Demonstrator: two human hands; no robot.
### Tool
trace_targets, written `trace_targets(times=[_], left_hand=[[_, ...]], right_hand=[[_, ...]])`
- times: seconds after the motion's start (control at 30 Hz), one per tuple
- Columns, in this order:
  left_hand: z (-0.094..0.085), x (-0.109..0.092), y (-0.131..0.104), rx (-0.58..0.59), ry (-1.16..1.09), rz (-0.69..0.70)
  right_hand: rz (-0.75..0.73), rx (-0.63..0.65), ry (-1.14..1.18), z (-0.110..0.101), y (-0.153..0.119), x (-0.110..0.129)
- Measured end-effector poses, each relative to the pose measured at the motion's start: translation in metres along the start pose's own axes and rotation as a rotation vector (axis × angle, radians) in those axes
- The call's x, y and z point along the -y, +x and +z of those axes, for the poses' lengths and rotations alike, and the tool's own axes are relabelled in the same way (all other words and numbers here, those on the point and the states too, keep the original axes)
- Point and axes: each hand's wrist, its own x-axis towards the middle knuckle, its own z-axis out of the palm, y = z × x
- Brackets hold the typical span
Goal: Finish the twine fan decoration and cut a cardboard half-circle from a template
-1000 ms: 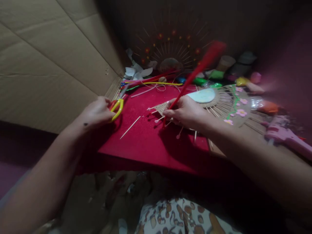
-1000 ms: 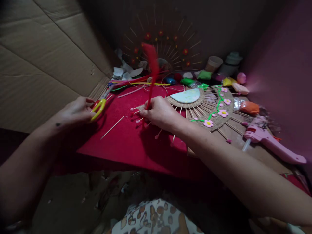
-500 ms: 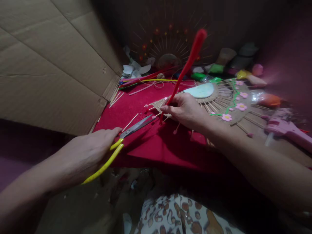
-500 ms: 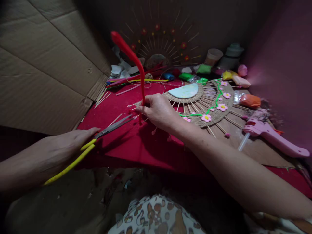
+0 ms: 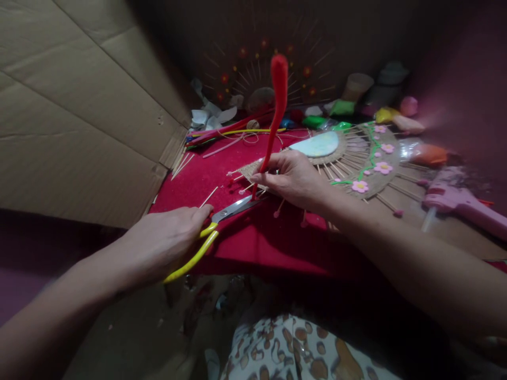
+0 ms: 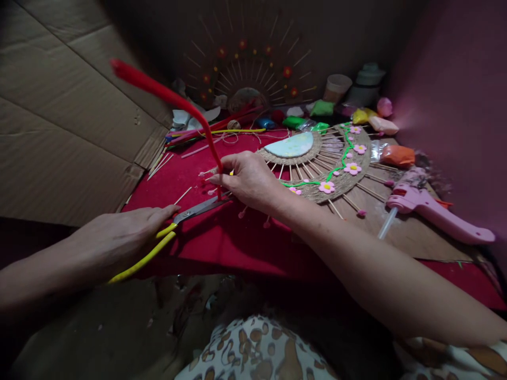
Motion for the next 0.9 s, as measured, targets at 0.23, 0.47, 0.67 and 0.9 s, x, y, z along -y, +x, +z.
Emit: trace_targets(times=[0.23,0.47,0.67,0.9], left_hand=[[-0.006,0.001,0.009,0.133,-0.054,-0.029],[-0.025,-0.007,0.011,0.267,-0.078,-0.043],[-0.018,0.0,0.006,0.18,-0.124,-0.006],[-0.016,0.006,0.017,0.254,-0.142,0.028]], right_hand=[[0.006,0.005,0.038,0.002,0.0,-0.001],[-0.017,0.006,0.05,0.002,0.002,-0.004],[-0.011,-0.001,0.046,0.002,0.003,-0.005],[-0.03,-0.019,0.015,0.001,0.004,-0.004]])
